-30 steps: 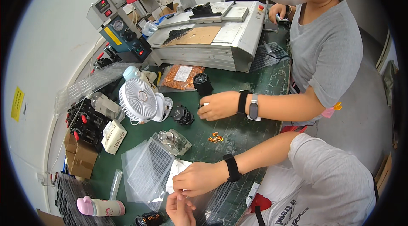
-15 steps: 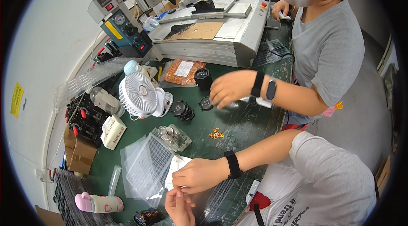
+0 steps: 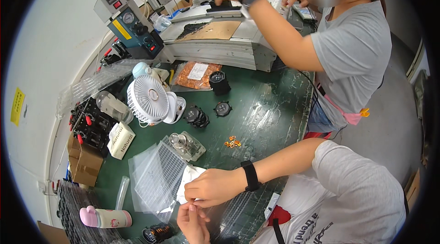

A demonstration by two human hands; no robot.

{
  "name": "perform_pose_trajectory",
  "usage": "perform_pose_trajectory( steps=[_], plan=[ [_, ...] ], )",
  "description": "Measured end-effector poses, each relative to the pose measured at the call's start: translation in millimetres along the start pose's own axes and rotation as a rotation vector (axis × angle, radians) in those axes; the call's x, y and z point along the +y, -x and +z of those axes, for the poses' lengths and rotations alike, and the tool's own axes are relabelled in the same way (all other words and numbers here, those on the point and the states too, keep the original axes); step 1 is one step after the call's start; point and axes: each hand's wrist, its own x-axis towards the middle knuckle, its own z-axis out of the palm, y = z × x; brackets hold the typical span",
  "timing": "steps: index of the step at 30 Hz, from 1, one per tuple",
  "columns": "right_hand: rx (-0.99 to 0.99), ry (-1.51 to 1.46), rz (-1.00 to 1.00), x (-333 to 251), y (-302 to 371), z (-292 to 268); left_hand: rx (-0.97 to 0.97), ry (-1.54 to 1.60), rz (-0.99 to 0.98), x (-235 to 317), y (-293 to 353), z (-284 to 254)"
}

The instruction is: Wiping and inspecting small electronic components at a factory workbench.

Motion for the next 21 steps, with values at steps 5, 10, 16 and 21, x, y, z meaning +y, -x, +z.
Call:
perform_pose_trajectory(
  steps=[5, 10, 16, 21],
  plan=[
    [0.003, -0.005, -0.013, 1, 1, 0, 0.017, -0.015, -0.003, -3, -1, -2],
    [-0.010, -0.016, -0.013, -1, 3, -3, 0.004, -0.024, 0.000, -5, 1, -1],
    [0.045, 0.416, -0.217, -3, -3, -38, -0.007, -0.032, 0.012, -9, -3, -4],
    [0.005, 0.634, 0.347, -16, 73, -138, 0.003, -0.017, 0.013, 3, 1, -4]
  ],
)
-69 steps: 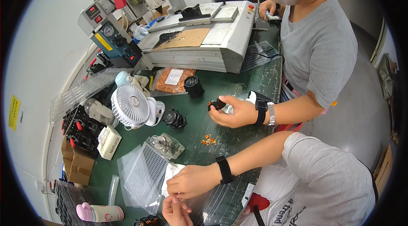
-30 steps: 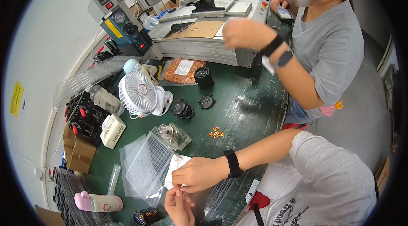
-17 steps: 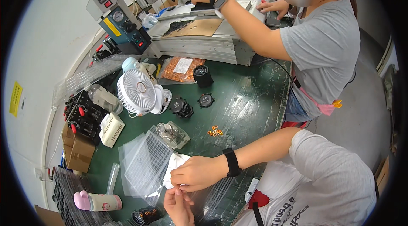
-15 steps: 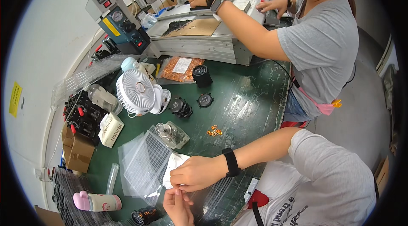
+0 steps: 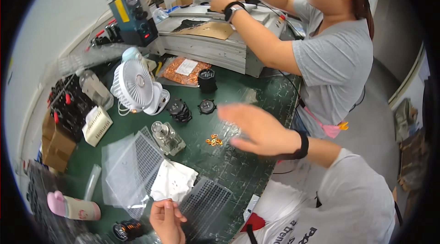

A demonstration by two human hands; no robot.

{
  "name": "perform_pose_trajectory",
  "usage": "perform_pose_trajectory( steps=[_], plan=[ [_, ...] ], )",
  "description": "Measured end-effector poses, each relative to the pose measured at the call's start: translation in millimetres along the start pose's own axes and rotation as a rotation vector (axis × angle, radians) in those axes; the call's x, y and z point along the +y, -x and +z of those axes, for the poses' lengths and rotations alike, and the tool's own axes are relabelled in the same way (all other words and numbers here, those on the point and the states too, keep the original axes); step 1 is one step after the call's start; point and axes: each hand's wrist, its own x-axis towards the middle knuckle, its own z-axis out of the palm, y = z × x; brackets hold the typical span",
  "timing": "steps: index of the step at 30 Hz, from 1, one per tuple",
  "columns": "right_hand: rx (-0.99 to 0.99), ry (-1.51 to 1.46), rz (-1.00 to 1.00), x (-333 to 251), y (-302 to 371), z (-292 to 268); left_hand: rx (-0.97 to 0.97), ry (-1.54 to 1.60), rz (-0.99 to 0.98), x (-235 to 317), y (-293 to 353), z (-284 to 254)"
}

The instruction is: Wiping and inspecting small electronic components at a factory workbench.

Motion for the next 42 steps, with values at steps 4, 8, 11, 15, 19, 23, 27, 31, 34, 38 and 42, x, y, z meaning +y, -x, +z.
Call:
perform_pose_trajectory(
  steps=[4, 8, 11, 15, 19, 23, 27, 31, 34, 38, 42],
  plan=[
    [-0.274, -0.009, 0.137, 22, 46, -2, -0.095, -0.023, -0.017, 7, 4, 17],
    [-0.270, 0.006, 0.093, 49, 29, 5, -0.107, 0.030, -0.061, 4, 4, 13],
    [-0.290, -0.086, 0.222, 48, 2, 0, -0.059, -0.014, -0.114, 8, 11, 10],
    [-0.457, -0.070, 0.169, 75, -40, 31, -0.078, -0.060, -0.113, -6, 5, 7],
    [-0.409, 0.047, 0.224, 76, -77, 53, -0.108, -0.037, -0.085, 3, 9, 13],
    [-0.317, 0.362, 0.057, 32, -44, 61, -0.080, -0.049, -0.074, 9, 7, 10],
    [-0.576, 0.051, -0.020, -56, -18, 22, -0.103, -0.044, -0.120, 1, 7, 11],
    [-0.376, -0.380, -0.278, -99, -40, 45, -0.140, -0.010, -0.041, -6, 12, 9],
    [-0.263, -0.513, -0.369, -109, -66, 84, -0.018, 0.059, 0.028, -5, 5, 0],
    [-0.298, -1.051, -0.132, -104, -68, 100, 0.107, 0.048, 0.076, 3, 0, -3],
    [-0.351, -1.251, 0.053, -98, -61, 101, 0.117, -0.055, 0.093, 4, 6, 8]
  ],
)
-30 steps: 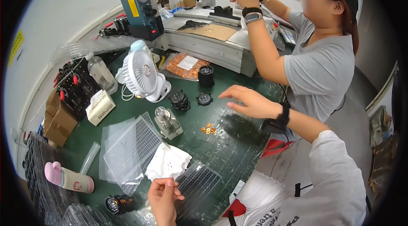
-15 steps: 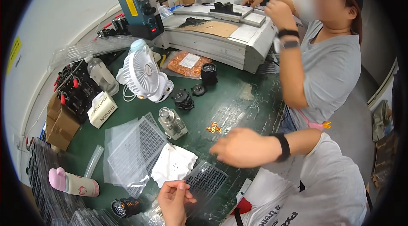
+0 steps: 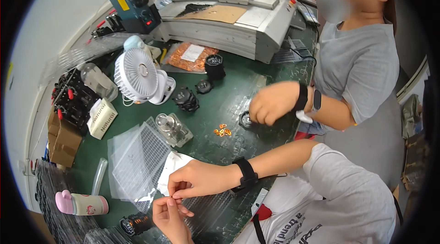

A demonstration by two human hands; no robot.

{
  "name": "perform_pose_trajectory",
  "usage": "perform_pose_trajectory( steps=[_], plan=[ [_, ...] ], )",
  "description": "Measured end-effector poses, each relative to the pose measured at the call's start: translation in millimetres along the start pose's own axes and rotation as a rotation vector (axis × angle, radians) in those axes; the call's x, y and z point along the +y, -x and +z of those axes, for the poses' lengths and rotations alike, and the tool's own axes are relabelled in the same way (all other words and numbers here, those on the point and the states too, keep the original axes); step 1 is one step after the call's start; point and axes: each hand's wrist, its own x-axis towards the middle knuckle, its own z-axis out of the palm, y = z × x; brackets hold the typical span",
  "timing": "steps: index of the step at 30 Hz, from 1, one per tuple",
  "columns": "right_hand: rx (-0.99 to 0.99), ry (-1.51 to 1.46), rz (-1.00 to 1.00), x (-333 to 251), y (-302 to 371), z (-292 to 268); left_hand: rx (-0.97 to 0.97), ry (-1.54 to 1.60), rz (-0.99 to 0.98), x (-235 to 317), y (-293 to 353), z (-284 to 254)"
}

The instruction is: Wiping and inspecting small electronic components at a factory workbench.

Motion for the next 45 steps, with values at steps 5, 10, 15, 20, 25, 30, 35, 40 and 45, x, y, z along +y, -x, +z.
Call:
perform_pose_trajectory(
  steps=[5, 10, 15, 20, 25, 30, 35, 40, 45],
  plan=[
    [-0.025, 0.011, -0.007, -10, 2, -6, 0.037, -0.102, 0.066, 3, 2, 5],
    [-0.003, 0.120, -0.040, -13, 11, -10, -0.048, -0.148, 0.041, 2, 5, 2],
    [0.194, 0.573, -0.110, -21, 53, -31, -0.151, -0.155, -0.061, 6, 8, 14],
    [0.413, 1.062, 0.203, -39, 122, -105, -0.147, -0.122, -0.103, 7, 2, 11],
    [0.370, 1.025, 0.352, -30, 143, -112, -0.185, -0.079, -0.153, 1, 2, 12],
    [0.386, 0.973, 0.179, -19, 143, -117, -0.240, -0.081, -0.184, -1, 3, 15],
    [0.328, 0.975, 0.312, -28, 137, -115, -0.235, -0.085, -0.172, 0, 6, 15],
    [0.366, 0.952, 0.273, -28, 138, -108, -0.265, -0.062, -0.160, 0, 7, 15],
    [0.425, 0.901, 0.168, -42, 116, -85, -0.289, -0.047, -0.196, -2, 6, 11]
  ],
)
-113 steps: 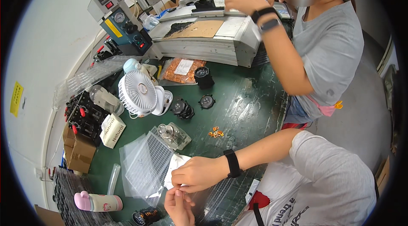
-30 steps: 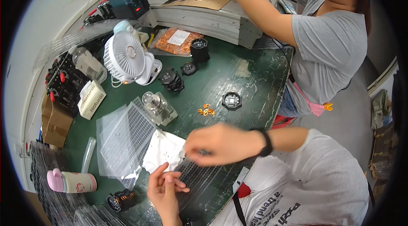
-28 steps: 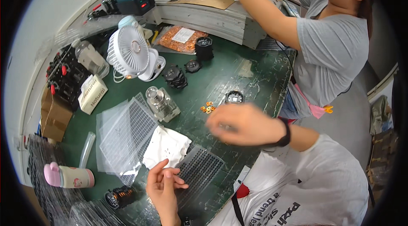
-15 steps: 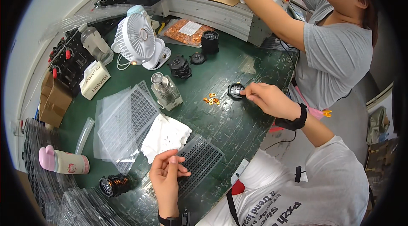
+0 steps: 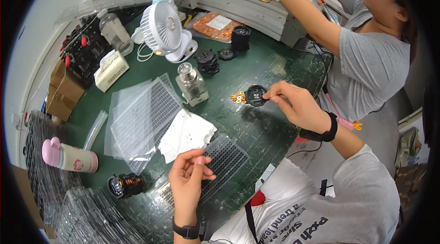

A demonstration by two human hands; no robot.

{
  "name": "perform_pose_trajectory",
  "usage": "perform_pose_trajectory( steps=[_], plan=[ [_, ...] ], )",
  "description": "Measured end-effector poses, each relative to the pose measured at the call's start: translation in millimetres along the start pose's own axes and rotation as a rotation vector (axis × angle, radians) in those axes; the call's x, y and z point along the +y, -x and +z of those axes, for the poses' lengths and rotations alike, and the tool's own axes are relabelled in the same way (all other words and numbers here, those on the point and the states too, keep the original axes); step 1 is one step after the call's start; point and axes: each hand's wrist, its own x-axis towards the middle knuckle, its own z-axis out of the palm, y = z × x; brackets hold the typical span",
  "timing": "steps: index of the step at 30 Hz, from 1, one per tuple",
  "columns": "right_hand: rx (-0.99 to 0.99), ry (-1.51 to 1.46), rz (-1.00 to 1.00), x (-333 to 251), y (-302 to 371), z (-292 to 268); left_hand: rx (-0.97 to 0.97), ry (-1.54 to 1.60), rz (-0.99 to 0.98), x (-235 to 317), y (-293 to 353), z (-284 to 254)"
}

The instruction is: Wiping and inspecting small electronic components at a factory workbench.

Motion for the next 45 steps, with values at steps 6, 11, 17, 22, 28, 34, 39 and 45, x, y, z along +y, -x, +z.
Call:
perform_pose_trajectory(
  steps=[6, 11, 17, 22, 28, 34, 39, 45],
  plan=[
    [-0.050, -0.214, -0.269, -85, -34, 51, -0.133, 0.428, 0.023, 9, 2, -3],
    [-0.146, -0.312, -0.450, -110, -54, 86, 0.264, 0.412, 0.177, 13, -9, -11],
    [-0.495, -1.210, 0.197, -99, -77, 94, 0.329, 0.380, 0.170, 14, -5, -19],
    [-0.538, -1.257, 0.289, -85, -78, 93, 0.222, 0.412, 0.092, 13, -2, -21],
    [-0.536, -1.323, 0.405, -85, -78, 88, 0.103, 0.509, -0.096, 9, -5, -24],
    [-0.651, -1.408, 0.534, -82, -79, 83, 0.066, 0.639, -0.168, 12, -4, -22],
    [-0.775, -1.502, 0.674, -80, -78, 83, 0.096, 0.648, -0.188, 11, -4, -21],
    [-0.723, -1.589, 0.622, -84, -69, 86, 0.086, 0.653, -0.185, 10, -3, -20]
  ],
)
